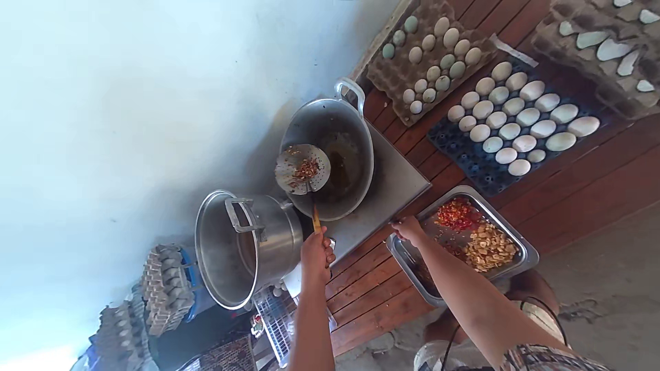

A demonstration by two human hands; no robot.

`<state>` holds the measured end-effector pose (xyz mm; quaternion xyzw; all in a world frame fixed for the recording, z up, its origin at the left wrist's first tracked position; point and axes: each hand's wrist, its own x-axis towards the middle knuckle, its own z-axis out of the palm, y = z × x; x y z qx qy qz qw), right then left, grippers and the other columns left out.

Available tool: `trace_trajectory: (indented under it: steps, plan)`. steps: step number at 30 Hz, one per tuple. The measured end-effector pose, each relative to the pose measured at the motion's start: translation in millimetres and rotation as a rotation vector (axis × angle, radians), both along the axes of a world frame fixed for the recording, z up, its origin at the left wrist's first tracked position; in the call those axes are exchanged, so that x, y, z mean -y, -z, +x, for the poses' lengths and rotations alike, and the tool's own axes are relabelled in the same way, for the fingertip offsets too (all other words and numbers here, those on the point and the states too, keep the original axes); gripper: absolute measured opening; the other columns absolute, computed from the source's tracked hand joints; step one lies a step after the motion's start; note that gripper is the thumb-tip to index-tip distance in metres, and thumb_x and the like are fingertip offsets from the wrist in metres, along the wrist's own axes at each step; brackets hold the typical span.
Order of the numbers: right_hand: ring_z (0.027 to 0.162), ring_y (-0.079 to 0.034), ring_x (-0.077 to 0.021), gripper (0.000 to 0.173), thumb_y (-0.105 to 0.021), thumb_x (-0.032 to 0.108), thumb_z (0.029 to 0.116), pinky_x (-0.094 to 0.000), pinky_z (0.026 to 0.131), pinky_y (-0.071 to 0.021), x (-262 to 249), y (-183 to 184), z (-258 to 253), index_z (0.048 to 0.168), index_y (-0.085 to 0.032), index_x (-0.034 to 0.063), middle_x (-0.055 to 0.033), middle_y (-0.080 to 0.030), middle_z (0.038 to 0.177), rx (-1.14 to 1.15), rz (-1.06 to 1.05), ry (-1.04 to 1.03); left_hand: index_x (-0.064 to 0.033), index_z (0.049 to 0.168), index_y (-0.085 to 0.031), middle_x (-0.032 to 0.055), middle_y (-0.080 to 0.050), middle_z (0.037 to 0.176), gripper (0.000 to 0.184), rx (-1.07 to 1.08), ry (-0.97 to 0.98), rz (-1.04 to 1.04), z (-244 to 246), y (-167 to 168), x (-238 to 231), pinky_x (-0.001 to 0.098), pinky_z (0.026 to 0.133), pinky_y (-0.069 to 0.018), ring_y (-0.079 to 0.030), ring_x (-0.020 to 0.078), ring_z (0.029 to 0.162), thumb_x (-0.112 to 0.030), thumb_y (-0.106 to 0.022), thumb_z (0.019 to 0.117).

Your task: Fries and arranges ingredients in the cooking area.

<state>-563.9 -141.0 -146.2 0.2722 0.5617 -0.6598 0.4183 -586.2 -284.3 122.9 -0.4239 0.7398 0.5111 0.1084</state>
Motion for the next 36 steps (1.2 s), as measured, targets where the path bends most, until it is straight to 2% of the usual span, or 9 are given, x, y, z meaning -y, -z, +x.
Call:
trace_trajectory:
  steps: [7, 12, 17, 20, 28, 32, 36]
  plan:
    - [0.053, -0.053, -0.0076, 0.026, -0.059, 0.022, 0.1062, -0.0238, 0.053, -0.0472, -1, -4, -1, 0.117, -0.064, -0.0008, -0.0028, -0.060, 0.072, 0.002, 0.018, -0.002, 0.0002, 0.122, -0.054, -0.0013, -0.042, 0.066, 0.028, 0.049, 0.076, -0.104, -4, 24, -5, 0.0172, 0.038, -0.0335, -0.036, 0.0043, 0.042, -0.020, -0.037, 0.1132]
    - [0.053, -0.053, -0.0076, 0.025, -0.059, 0.021, 0.1059, -0.0240, 0.052, -0.0467, -1, -4, -3, 0.118, -0.064, 0.0000, -0.0026, -0.060, 0.071, 0.013, 0.023, -0.021, 0.0017, 0.123, -0.054, -0.0007, -0.043, 0.066, 0.029, 0.110, 0.084, -0.117, 2, 24, -6, 0.0179, 0.038, -0.0339, -0.036, 0.0047, 0.042, -0.020, -0.039, 0.1126]
    - [0.052, -0.053, -0.0069, 0.024, -0.060, 0.021, 0.1052, -0.0231, 0.052, -0.0462, -1, -5, -4, 0.118, -0.065, 0.0011, -0.0020, -0.060, 0.071, 0.028, 0.023, -0.015, 0.0004, 0.122, -0.056, -0.0019, -0.044, 0.066, 0.028, 0.142, 0.074, 0.023, 1, 10, -17, 0.0156, 0.037, -0.0322, -0.036, 0.0028, 0.041, -0.019, -0.038, 0.1126]
    - [0.051, -0.052, -0.0069, 0.023, -0.060, 0.021, 0.1050, -0.0232, 0.051, -0.0456, 0, -5, -4, 0.113, -0.065, -0.0001, -0.0016, -0.059, 0.069, 0.034, 0.035, -0.012, 0.0002, 0.120, -0.057, -0.0023, -0.044, 0.065, 0.029, 0.150, 0.036, 0.135, 1, 4, -25, 0.0147, 0.036, -0.0321, -0.036, 0.0023, 0.040, -0.018, -0.036, 0.1126]
    - [0.053, -0.053, -0.0079, 0.024, -0.060, 0.021, 0.1053, -0.0243, 0.052, -0.0467, 0, -2, -3, 0.117, -0.066, 0.0010, -0.0028, -0.060, 0.071, 0.036, 0.028, -0.017, 0.0006, 0.126, -0.055, -0.0024, -0.046, 0.064, 0.035, 0.110, -0.057, 0.505, 6, 4, -26, 0.0132, 0.035, -0.0342, -0.039, 0.0015, 0.039, -0.021, -0.032, 0.1126]
    - [0.054, -0.054, -0.0079, 0.024, -0.058, 0.020, 0.1064, -0.0248, 0.053, -0.0476, 1, -1, -4, 0.116, -0.064, -0.0013, -0.0033, -0.061, 0.072, 0.039, 0.000, -0.017, 0.0004, 0.128, -0.055, -0.0025, -0.047, 0.065, 0.037, 0.078, -0.061, 0.599, 9, -1, -25, 0.0131, 0.036, -0.0350, -0.040, 0.0013, 0.040, -0.023, -0.030, 0.1129]
    - [0.049, -0.049, -0.0053, 0.018, -0.059, 0.016, 0.1051, -0.0214, 0.048, -0.0426, -1, 4, 1, 0.110, -0.063, -0.0010, 0.0003, -0.057, 0.067, 0.023, -0.093, 0.075, 0.0006, 0.128, -0.055, -0.0027, -0.046, 0.064, 0.039, 0.039, -0.050, 0.636, 12, -12, -21, 0.0133, 0.035, -0.0352, -0.040, 0.0014, 0.040, -0.023, -0.028, 0.1130]
